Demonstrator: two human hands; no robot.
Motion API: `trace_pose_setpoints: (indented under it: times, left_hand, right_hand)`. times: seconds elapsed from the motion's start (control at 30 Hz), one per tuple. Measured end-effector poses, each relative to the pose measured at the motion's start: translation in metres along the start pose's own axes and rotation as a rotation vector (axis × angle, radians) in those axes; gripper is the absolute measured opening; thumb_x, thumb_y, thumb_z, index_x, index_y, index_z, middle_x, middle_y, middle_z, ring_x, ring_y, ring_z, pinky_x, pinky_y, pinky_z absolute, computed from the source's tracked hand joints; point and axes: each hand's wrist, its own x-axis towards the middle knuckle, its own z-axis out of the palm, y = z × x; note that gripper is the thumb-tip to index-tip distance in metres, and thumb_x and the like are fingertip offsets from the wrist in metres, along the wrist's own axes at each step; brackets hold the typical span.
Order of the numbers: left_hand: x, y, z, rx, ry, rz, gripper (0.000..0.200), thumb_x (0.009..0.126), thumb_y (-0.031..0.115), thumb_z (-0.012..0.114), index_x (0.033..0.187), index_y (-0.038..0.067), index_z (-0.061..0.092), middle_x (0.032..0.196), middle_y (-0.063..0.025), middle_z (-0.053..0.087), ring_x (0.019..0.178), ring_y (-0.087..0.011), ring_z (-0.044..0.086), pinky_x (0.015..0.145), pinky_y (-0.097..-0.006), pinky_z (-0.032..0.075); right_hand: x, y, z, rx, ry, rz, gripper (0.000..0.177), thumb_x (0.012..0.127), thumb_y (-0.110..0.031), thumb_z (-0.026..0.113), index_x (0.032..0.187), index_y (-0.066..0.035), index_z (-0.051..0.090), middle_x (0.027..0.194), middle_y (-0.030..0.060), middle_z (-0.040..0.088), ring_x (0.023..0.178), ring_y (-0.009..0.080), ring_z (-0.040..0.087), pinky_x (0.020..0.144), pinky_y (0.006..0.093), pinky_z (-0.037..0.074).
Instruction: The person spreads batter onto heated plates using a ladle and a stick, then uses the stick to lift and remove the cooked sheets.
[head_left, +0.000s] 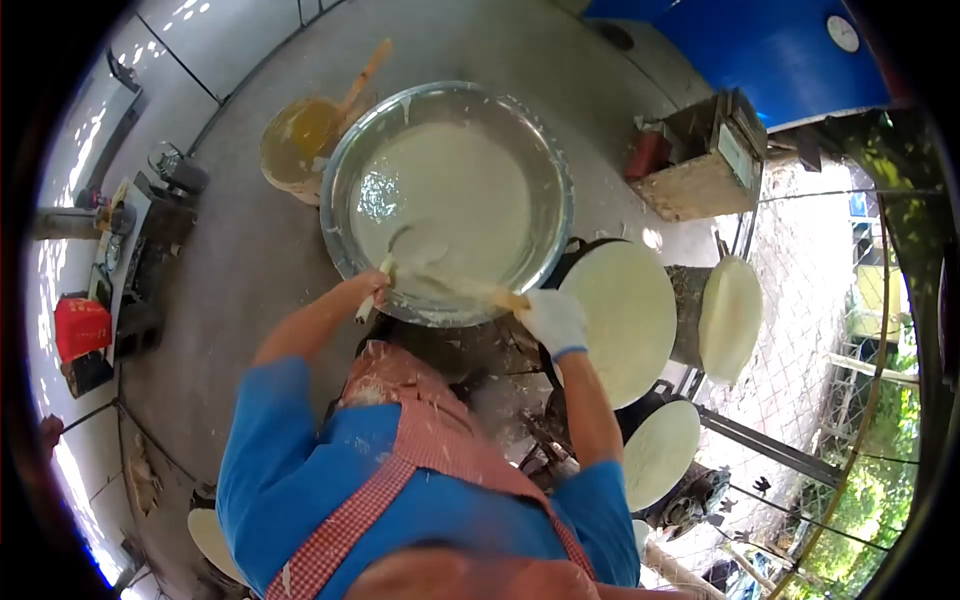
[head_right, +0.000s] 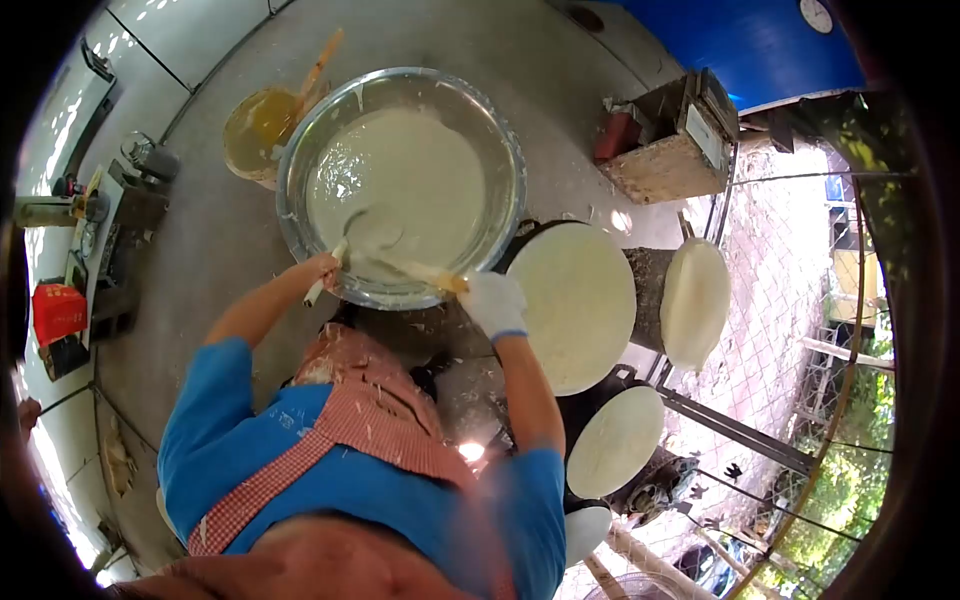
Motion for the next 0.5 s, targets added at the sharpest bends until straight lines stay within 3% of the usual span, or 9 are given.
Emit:
trace_pose_setpoints:
  times: [0.07,0.13,0.17,0.2,0.23,0.3,0.4,0.47,0.5]
  left_hand:
    - [0.019,-0.004,-0.016,0.122,0.016,-0.053,0.021,0.088,0.019,0.057,0.103,0.005,0.054,0.056,-0.0047,0.046,0.039,-0.014,0.045,0.032,-0.0231,0.034]
    - [0.027,-0.005,-0.022,0.234,-0.013,-0.044,0.021,0.087,0.019,0.057,0.098,0.001,0.056,0.056,-0.0052,0.047,0.04,-0.0144,0.046,0.033,-0.024,0.035]
    - [0.022,-0.009,-0.021,0.28,-0.044,0.013,0.021,0.087,0.019,0.058,0.095,0.0,0.057,0.056,-0.0054,0.048,0.04,-0.0147,0.047,0.033,-0.0244,0.035]
    - [0.011,-0.007,-0.011,0.329,-0.145,0.282,0.027,0.086,0.021,0.059,0.071,-0.001,0.056,0.055,-0.0061,0.048,0.041,-0.0144,0.047,0.035,-0.0288,0.037]
    - [-0.009,-0.003,0.002,0.353,-0.176,0.393,0.026,0.086,0.022,0.059,0.074,-0.001,0.056,0.055,-0.0055,0.047,0.041,-0.0135,0.046,0.035,-0.0279,0.036]
    - [-0.066,0.009,0.046,0.328,-0.175,0.421,0.023,0.087,0.022,0.058,0.079,0.0,0.056,0.054,-0.0044,0.045,0.04,-0.0117,0.044,0.035,-0.026,0.035]
    - [-0.166,0.048,0.113,0.077,-0.217,0.288,0.021,0.088,0.023,0.058,0.088,0.002,0.055,0.053,-0.0027,0.041,0.039,-0.0091,0.041,0.034,-0.0233,0.034]
    - [-0.224,0.072,0.149,-0.133,-0.284,0.19,0.024,0.091,0.024,0.054,0.108,0.008,0.048,0.053,0.0027,0.032,0.039,-0.0033,0.031,0.031,-0.0175,0.027]
    - [-0.248,0.084,0.166,-0.071,-0.265,0.223,0.026,0.092,0.024,0.052,0.113,0.013,0.043,0.054,0.0046,0.028,0.039,-0.0017,0.026,0.03,-0.0155,0.024]
  right_hand:
    - [-0.026,0.005,0.009,0.178,-0.002,0.161,0.043,0.074,-0.048,0.059,0.087,-0.008,0.066,0.083,0.0193,0.065,0.079,0.0361,0.062,0.068,0.0444,0.047]
    - [-0.04,0.002,0.059,0.139,-0.003,0.225,0.044,0.077,-0.049,0.058,0.084,-0.006,0.065,0.081,0.019,0.064,0.079,0.0375,0.062,0.069,0.0472,0.048]
    - [-0.051,-0.003,0.087,0.129,0.0,0.171,0.044,0.077,-0.049,0.058,0.084,-0.006,0.064,0.082,0.0194,0.064,0.081,0.0379,0.061,0.07,0.0472,0.047]
    - [-0.064,-0.017,0.101,0.22,0.049,0.175,0.045,0.078,-0.05,0.057,0.085,-0.006,0.063,0.083,0.02,0.064,0.082,0.0381,0.061,0.071,0.0476,0.047]
    - [-0.079,-0.03,0.11,0.268,0.024,0.224,0.045,0.079,-0.05,0.056,0.087,-0.006,0.063,0.081,0.0199,0.064,0.081,0.0385,0.061,0.071,0.0479,0.047]
    - [-0.115,-0.049,0.119,0.347,0.042,0.33,0.045,0.083,-0.05,0.054,0.09,-0.006,0.062,0.079,0.0196,0.064,0.077,0.0382,0.062,0.069,0.0476,0.047]
    - [-0.162,-0.075,0.091,0.411,0.282,0.344,0.041,0.084,-0.047,0.056,0.092,-0.007,0.061,0.078,0.0183,0.064,0.074,0.0373,0.062,0.065,0.046,0.047]
    - [-0.174,-0.068,0.073,0.419,0.485,0.281,0.038,0.083,-0.043,0.06,0.09,-0.005,0.061,0.076,0.0194,0.063,0.071,0.0384,0.061,0.063,0.0453,0.046]
    - [-0.175,-0.062,0.062,0.422,0.591,0.24,0.037,0.082,-0.041,0.062,0.089,-0.005,0.061,0.075,0.02,0.063,0.07,0.0389,0.06,0.061,0.045,0.046]
